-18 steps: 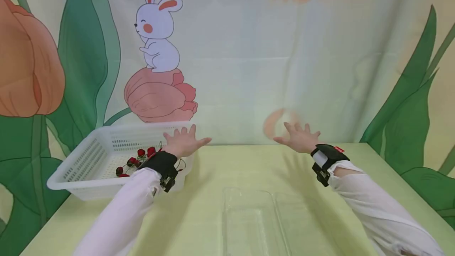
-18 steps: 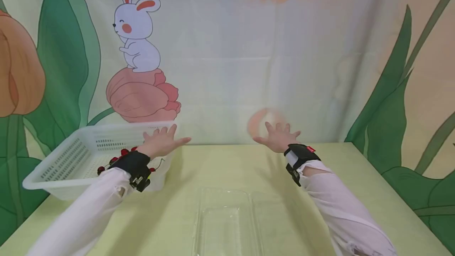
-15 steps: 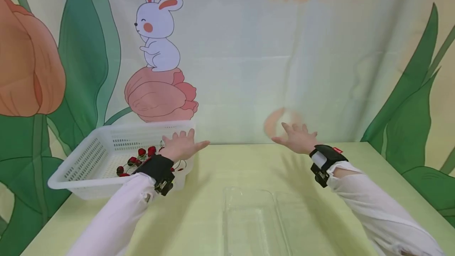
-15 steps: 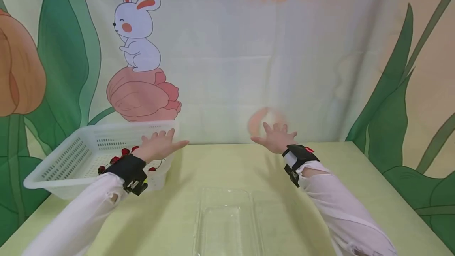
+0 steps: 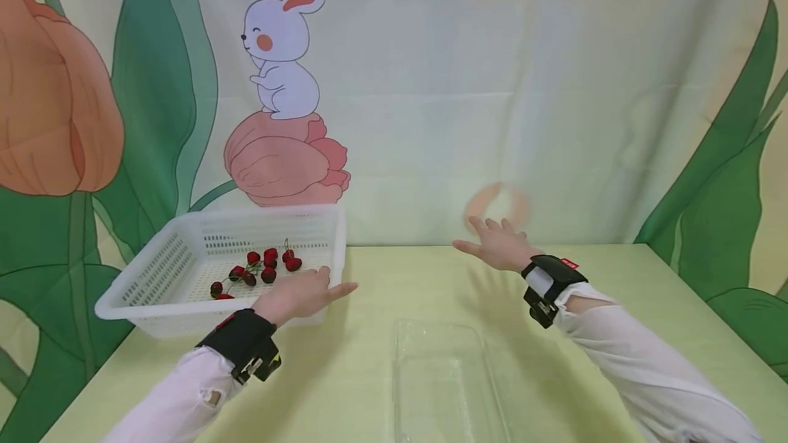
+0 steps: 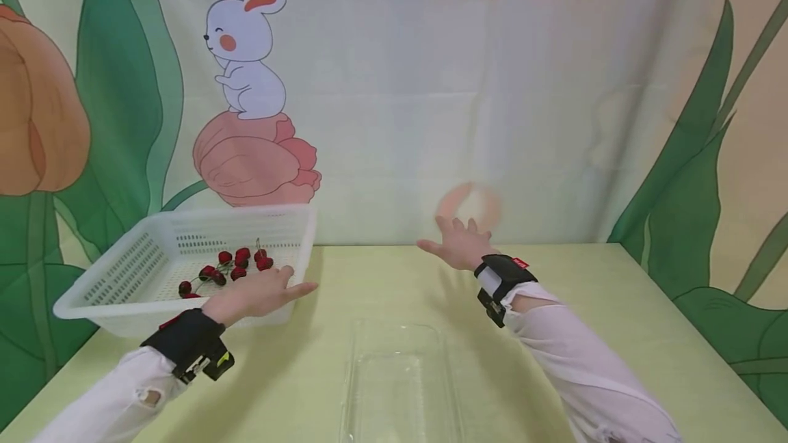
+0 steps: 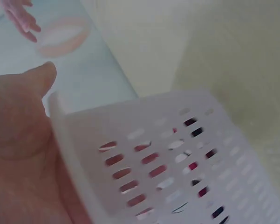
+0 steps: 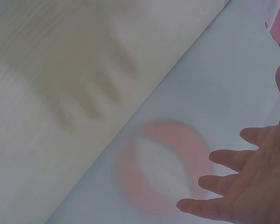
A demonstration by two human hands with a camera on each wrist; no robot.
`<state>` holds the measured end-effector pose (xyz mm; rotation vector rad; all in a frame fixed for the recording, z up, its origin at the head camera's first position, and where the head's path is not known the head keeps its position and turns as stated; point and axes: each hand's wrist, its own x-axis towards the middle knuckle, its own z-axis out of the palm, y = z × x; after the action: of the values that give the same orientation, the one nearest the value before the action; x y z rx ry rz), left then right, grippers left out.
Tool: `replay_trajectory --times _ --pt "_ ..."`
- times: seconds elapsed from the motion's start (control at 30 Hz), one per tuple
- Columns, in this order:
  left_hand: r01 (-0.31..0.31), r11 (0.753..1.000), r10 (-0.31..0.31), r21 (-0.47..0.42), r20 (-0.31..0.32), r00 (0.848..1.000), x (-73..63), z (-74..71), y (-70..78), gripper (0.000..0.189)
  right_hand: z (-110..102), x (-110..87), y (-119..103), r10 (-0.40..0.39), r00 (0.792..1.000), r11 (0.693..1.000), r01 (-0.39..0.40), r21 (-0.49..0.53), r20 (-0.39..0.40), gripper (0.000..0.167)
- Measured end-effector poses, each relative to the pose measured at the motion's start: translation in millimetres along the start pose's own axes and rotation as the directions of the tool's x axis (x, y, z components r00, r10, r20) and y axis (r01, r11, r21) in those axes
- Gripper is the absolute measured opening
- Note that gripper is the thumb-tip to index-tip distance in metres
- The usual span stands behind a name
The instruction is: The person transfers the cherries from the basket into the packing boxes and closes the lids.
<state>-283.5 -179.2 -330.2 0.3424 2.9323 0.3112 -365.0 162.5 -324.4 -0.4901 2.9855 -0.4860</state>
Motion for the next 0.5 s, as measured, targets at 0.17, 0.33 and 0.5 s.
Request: replay_trajectory --times 0.17,0.33,0.5 --pt "-0.069 0.997 0.069 -0.021 -0.039 0.997 5.4 11.0 -5.9 0.061 -2 -2.0 -6 -0.020 1.000 1.000 0.020 -0.018 -0.010 0.077" --pt "-0.137 0.990 0.139 0.024 -0.134 0.981 8.9 20.2 -9.3 0.039 -1 -3.7 -8 -0.036 0.999 0.999 0.035 -0.015 -0.031 0.075" --pt "-0.189 0.981 0.195 0.048 -0.195 0.961 11.9 27.4 -5.0 0.031 2 -3.7 -9 -0.059 0.998 0.998 0.059 0.007 -0.035 0.076"
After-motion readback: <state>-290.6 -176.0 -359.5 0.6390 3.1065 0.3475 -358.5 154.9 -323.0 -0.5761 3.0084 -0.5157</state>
